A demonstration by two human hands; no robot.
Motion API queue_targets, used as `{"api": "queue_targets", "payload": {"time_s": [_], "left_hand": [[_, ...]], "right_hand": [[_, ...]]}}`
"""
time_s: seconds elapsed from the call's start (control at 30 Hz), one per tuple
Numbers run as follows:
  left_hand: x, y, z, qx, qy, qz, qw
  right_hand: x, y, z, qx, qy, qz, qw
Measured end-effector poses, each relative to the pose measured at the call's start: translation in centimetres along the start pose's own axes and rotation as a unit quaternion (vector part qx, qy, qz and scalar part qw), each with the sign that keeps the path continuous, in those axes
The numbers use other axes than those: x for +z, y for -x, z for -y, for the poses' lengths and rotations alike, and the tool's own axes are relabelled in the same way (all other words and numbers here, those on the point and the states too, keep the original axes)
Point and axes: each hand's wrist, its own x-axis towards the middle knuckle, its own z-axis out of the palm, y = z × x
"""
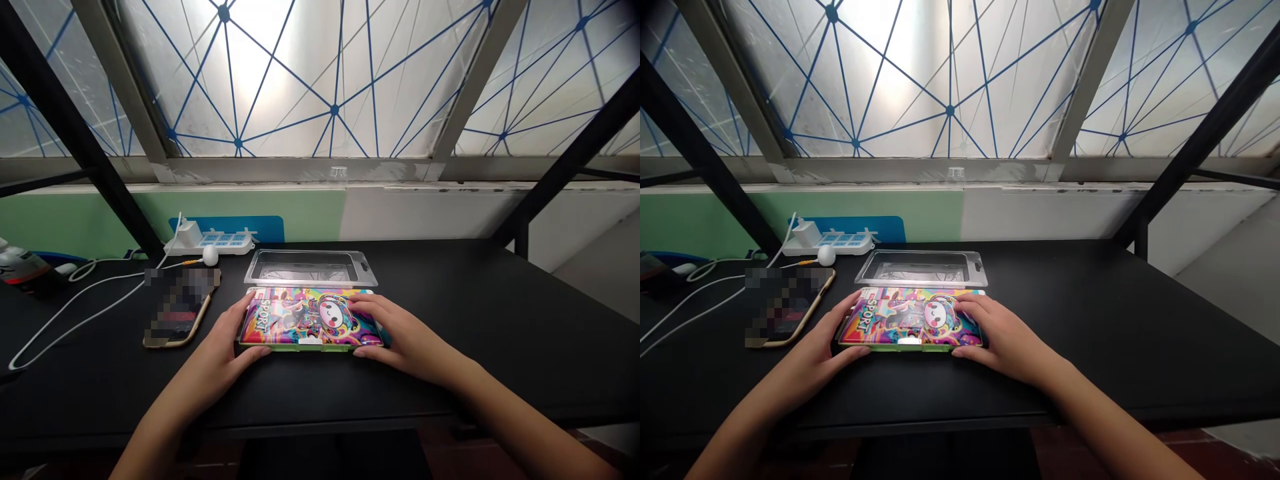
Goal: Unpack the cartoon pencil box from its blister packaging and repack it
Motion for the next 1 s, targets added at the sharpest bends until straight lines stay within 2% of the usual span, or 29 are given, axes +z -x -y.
{"api": "queue_targets", "payload": {"time_s": [0.23,0.3,0.4,0.47,0.63,0.73,0.83,0.9,1.0], "left_hand": [[-0.1,0.1,-0.5,-0.022,0.027,0.006,0.999],[-0.1,0.1,-0.5,-0.015,0.035,0.006,0.999],[-0.2,0.2,-0.6,0.000,0.042,0.015,0.999],[-0.3,0.3,-0.7,-0.002,0.038,0.019,0.999],[-0.4,0.4,-0.9,-0.024,0.029,0.030,0.999],[-0.4,0.5,-1.0,-0.017,0.034,0.028,0.999],[-0.4,0.4,-1.2,-0.009,0.028,0.017,0.999],[-0.5,0.2,-1.3,-0.007,0.015,0.008,1.000],[-0.6,-0.2,-1.4,-0.016,0.002,0.000,1.000]], "right_hand": [[-0.2,-0.1,0.1,-0.009,-0.022,-0.043,0.999],[-0.3,-0.4,0.0,0.030,-0.057,-0.067,0.996],[-0.1,-1.1,-0.3,0.139,-0.100,-0.110,0.979],[0.2,-1.6,-0.5,0.189,-0.112,-0.132,0.967],[1.0,-2.0,-0.6,0.221,-0.164,-0.170,0.946],[0.9,-1.4,-0.6,0.190,-0.121,-0.148,0.963],[0.3,-0.4,-0.8,0.107,-0.108,-0.079,0.985],[0.0,0.3,-0.9,0.063,-0.118,-0.051,0.990],[0.0,0.9,-0.8,0.033,-0.105,-0.029,0.994]]}}
